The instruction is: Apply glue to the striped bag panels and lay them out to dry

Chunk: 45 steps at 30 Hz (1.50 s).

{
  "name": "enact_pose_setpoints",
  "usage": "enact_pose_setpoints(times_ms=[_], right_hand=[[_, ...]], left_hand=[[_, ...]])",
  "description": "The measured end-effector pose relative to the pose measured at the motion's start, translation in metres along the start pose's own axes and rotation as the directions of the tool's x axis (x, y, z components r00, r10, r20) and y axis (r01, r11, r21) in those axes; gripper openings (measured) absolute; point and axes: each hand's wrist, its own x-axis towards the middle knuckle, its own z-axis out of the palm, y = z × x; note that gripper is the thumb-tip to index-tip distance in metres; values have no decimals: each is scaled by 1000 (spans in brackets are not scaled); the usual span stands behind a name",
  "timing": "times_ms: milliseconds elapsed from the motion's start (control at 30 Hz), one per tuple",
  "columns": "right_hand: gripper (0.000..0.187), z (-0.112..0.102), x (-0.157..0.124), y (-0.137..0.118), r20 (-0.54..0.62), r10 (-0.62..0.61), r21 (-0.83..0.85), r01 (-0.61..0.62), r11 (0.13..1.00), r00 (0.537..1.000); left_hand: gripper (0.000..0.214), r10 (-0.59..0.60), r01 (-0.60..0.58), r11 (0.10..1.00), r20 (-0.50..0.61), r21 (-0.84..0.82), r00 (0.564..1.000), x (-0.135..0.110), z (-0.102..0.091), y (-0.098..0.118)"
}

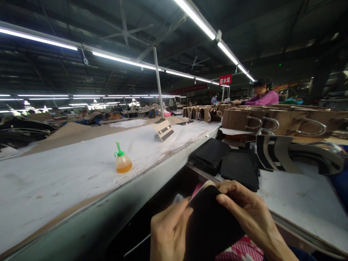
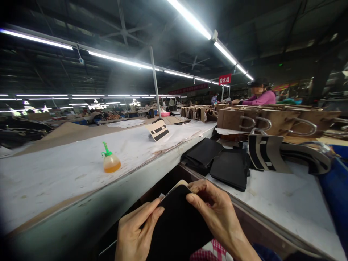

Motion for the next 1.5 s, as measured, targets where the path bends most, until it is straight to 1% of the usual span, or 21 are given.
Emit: enact_pose_setpoints(times_ms=[100, 200, 300, 400, 500, 567, 667, 733, 800, 867, 933, 1033, 1100, 1167, 1267, 1367, 1433, 1500], right_hand=[[31, -1, 0, -4, -11, -45, 24, 45, 999, 999], [32, -2, -3, -5, -17, -25, 42, 26, 999, 1000], [33, -3, -5, -4, -55, -25, 38, 27, 999, 998], [33, -3, -5, -3, -82, -49, 22, 51, 998, 995], [31, -2, -6, -1, -89, -92, 4, 93, 996, 992], [29, 0, -8, 1, -104, -150, -39, 147, 988, 983], [20, 5, -12, 5, -130, -292, -182, 267, 946, 947], [14, 8, -14, 5, -121, -420, -314, 367, 876, 899], [15, 11, -15, 5, -94, -524, -420, 443, 792, 847], [18, 13, -15, 4, -82, -558, -462, 465, 756, 826], [17, 13, -15, 4, -105, -528, -439, 437, 785, 843], [15, 11, -16, 5, -150, -426, -320, 364, 875, 892], [17, 9, -17, 5, -150, -355, -235, 316, 919, 923], [19, 7, -17, 5, -141, -310, -177, 284, 942, 940], [20, 8, -17, 4, -139, -304, -132, 286, 949, 942], [19, 10, -16, 3, -124, -335, -122, 321, 939, 934], [19, 11, -16, 2, -106, -348, -127, 334, 934, 932], [19, 11, -16, 2, -100, -361, -143, 346, 927, 927]], left_hand=[[33, 28, -27, 1000, 13, -11, 1000, -4, -3, -1], [37, 66, -66, 998, 34, -3, 997, -8, -1, -3], [32, 74, -73, 997, -33, 10, 997, -11, 3, -3], [30, 77, -77, 997, -47, 8, 996, -12, 5, -3], [29, 73, -73, 997, -42, 2, 996, -11, 5, -3], [28, 67, -67, 998, -36, -7, 997, -10, 5, -2], [25, 35, -36, 999, -51, -25, 998, -9, 5, 0], [24, -1, -3, 999, -81, -52, 997, -8, 6, 1], [26, -34, 25, 996, -104, -81, 994, -8, 7, 2], [27, -52, 41, 994, -110, -97, 993, -9, 8, 2], [27, -58, 48, 994, -109, -100, 992, -10, 9, 0], [25, -75, 63, 992, -105, -112, 992, -12, 9, -3], [25, -97, 85, 988, -93, -127, 991, -12, 9, -3], [27, -124, 113, 982, -66, -153, 990, -8, 9, 0], [30, -177, 174, 967, 1, -185, 984, 0, 9, 9], [25, -221, 224, 956, 39, -190, 975, 9, 12, 16], [21, -206, 208, 962, 28, -179, 978, 12, 15, 18], [18, -155, 156, 978, 15, -140, 988, 13, 19, 19]])
